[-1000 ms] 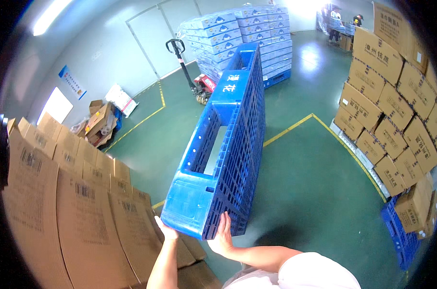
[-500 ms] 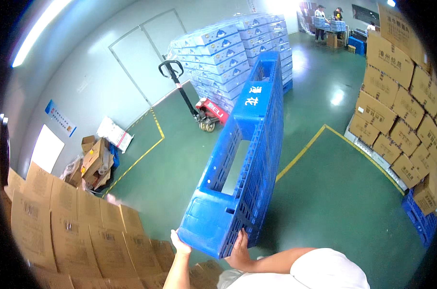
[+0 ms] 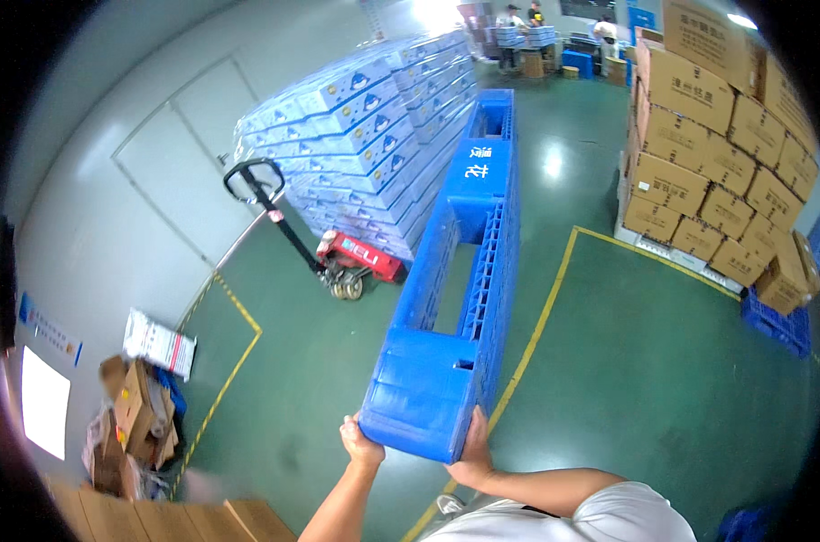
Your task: The person applies labels to a stack of boxes on a pallet, then wraps the entire stack with plastic film. They then use a pallet jack to move the wrapped pallet and place a blue plastic crate on top of it.
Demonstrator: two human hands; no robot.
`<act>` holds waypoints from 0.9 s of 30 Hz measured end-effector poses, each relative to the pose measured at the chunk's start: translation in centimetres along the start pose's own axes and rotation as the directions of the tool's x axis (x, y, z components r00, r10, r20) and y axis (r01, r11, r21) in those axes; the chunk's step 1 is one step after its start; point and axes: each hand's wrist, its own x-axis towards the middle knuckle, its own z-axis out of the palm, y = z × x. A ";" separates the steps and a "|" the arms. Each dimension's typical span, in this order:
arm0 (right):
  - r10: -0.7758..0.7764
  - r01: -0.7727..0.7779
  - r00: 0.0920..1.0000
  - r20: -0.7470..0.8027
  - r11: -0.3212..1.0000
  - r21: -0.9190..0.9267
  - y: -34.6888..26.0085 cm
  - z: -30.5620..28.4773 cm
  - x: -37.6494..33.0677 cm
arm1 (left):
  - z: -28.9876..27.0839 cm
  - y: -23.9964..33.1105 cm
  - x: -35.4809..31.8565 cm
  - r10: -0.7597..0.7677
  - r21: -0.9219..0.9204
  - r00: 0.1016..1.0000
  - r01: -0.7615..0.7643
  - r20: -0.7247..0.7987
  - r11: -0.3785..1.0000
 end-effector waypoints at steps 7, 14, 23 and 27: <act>0.173 -0.172 0.983 -0.067 0.985 0.019 -0.9 2.2 14.7 | 3.0 -0.7 16.9 0.005 0.004 0.974 -0.006 0.228 1.000; 0.159 -0.171 0.982 -0.103 0.977 -0.126 2.1 2.0 30.0 | 10.5 -3.5 32.7 0.078 -0.095 0.951 -0.052 0.298 0.994; 0.210 -0.219 0.973 -0.095 0.970 -0.107 8.7 -1.6 52.6 | 25.9 -8.2 53.0 0.208 -0.255 0.952 -0.149 0.225 0.955; 0.203 -0.206 0.978 -0.042 0.969 -0.137 17.4 -2.9 62.2 | 35.1 -9.7 61.3 0.278 -0.379 0.958 -0.232 0.072 0.896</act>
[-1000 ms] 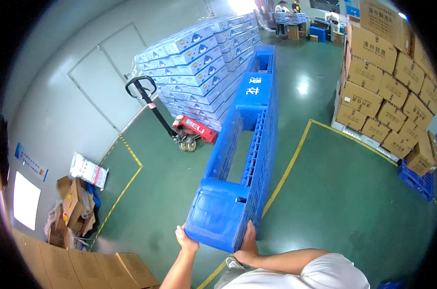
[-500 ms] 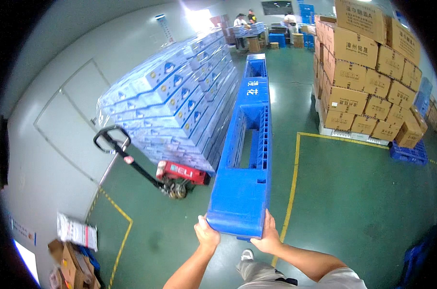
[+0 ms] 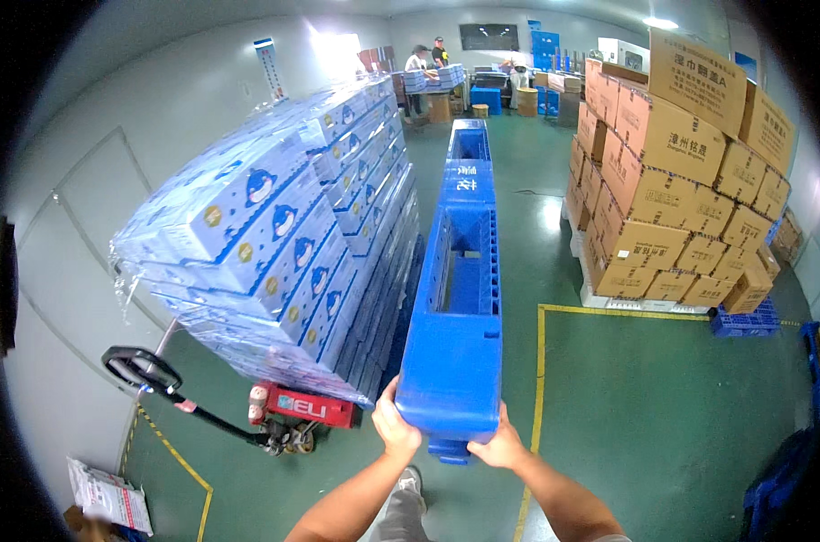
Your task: The person applies labels to a stack of boxes on a pallet, then wraps the entire stack with plastic film. They then use a pallet jack to move the wrapped pallet and place a blue plastic crate on top of it.
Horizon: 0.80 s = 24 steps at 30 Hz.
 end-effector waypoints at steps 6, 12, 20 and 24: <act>0.080 -0.062 0.992 0.095 0.982 -0.181 0.8 -9.4 17.0 | 12.2 -7.2 13.9 0.052 -0.112 0.996 -0.044 0.067 0.993; 0.075 -0.176 0.832 -0.550 0.975 -0.133 -2.7 -15.5 33.8 | 24.7 -16.0 28.3 0.013 -0.088 0.999 -0.009 0.052 0.996; 0.099 -0.107 0.989 -0.105 0.992 -0.065 13.8 -29.0 58.4 | 46.2 -25.1 44.7 -0.022 -0.149 0.995 0.007 -0.094 0.989; 0.045 -0.051 0.998 -0.048 0.991 -0.124 16.8 -34.1 70.5 | 53.8 -28.6 53.4 -0.053 -0.133 0.994 0.039 -0.099 0.990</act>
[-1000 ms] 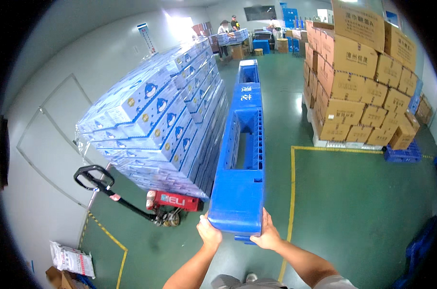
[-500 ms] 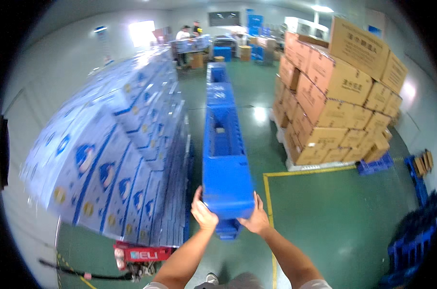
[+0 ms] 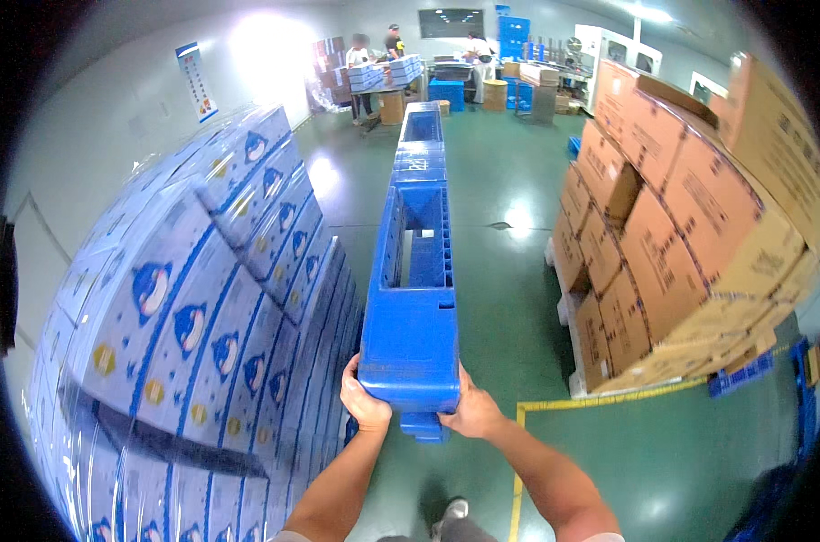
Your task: The person applies labels to a stack of boxes on a pallet, then wraps the entire stack with plastic film. They then use a pallet jack to move the wrapped pallet and place a blue plastic crate on top of it.
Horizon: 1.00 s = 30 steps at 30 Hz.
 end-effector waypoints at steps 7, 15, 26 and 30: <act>0.085 -0.087 0.996 0.019 0.993 0.076 10.9 -8.0 21.2 | 18.9 -10.7 12.1 -0.067 0.024 0.997 0.068 -0.034 0.997; -0.257 0.257 0.966 -0.011 0.966 0.034 24.0 -23.2 44.7 | 42.7 -19.5 23.8 -0.097 -0.024 0.994 0.098 0.055 0.995; -0.134 0.134 0.982 0.135 0.991 0.005 38.3 -32.5 78.0 | 65.2 -34.2 45.6 -0.070 0.045 0.997 0.069 0.029 0.997; -0.021 0.023 0.996 0.083 0.999 -0.033 36.1 -32.5 91.1 | 69.1 -37.3 57.0 -0.114 0.067 0.993 0.112 0.029 0.991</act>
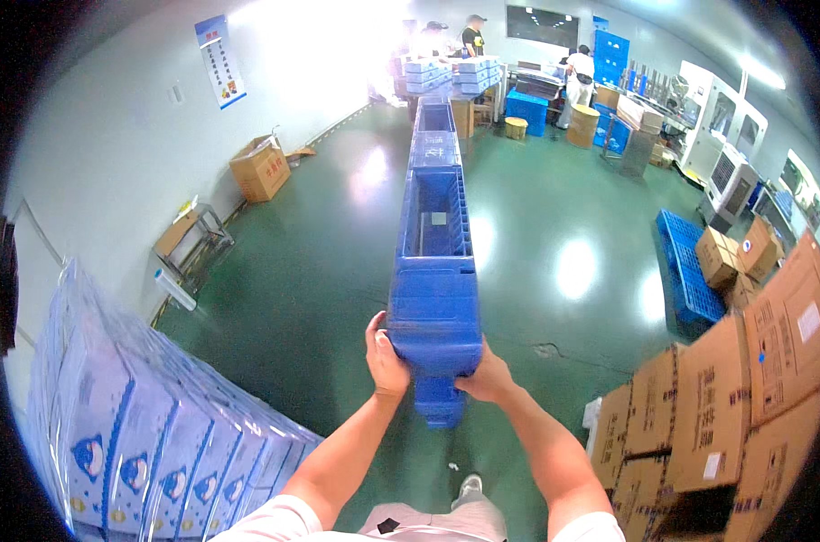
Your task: The person applies labels to a stack of boxes on a pallet, then wraps the entire stack with plastic film. They then use a pallet jack to move the wrapped pallet and place a blue plastic crate on top of it.
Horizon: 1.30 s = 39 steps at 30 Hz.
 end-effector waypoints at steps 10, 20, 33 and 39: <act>0.062 -0.042 0.993 -0.096 0.981 0.192 -5.8 0.9 27.9 | 3.4 -21.5 8.8 -0.305 0.471 0.889 0.118 0.342 0.874; -0.055 0.048 0.997 0.050 0.990 0.136 -10.2 5.8 43.4 | 9.5 -30.7 28.4 -0.519 0.149 0.810 0.498 0.273 0.854; 0.390 -0.444 0.705 0.593 0.894 -0.060 13.1 17.7 42.1 | -3.3 -40.7 42.1 -0.526 0.197 0.793 0.594 -0.309 0.780; 0.593 -0.596 0.614 0.521 0.781 -0.186 14.6 27.5 40.9 | -11.5 -48.3 52.4 -0.535 -0.057 0.806 0.539 -0.254 0.840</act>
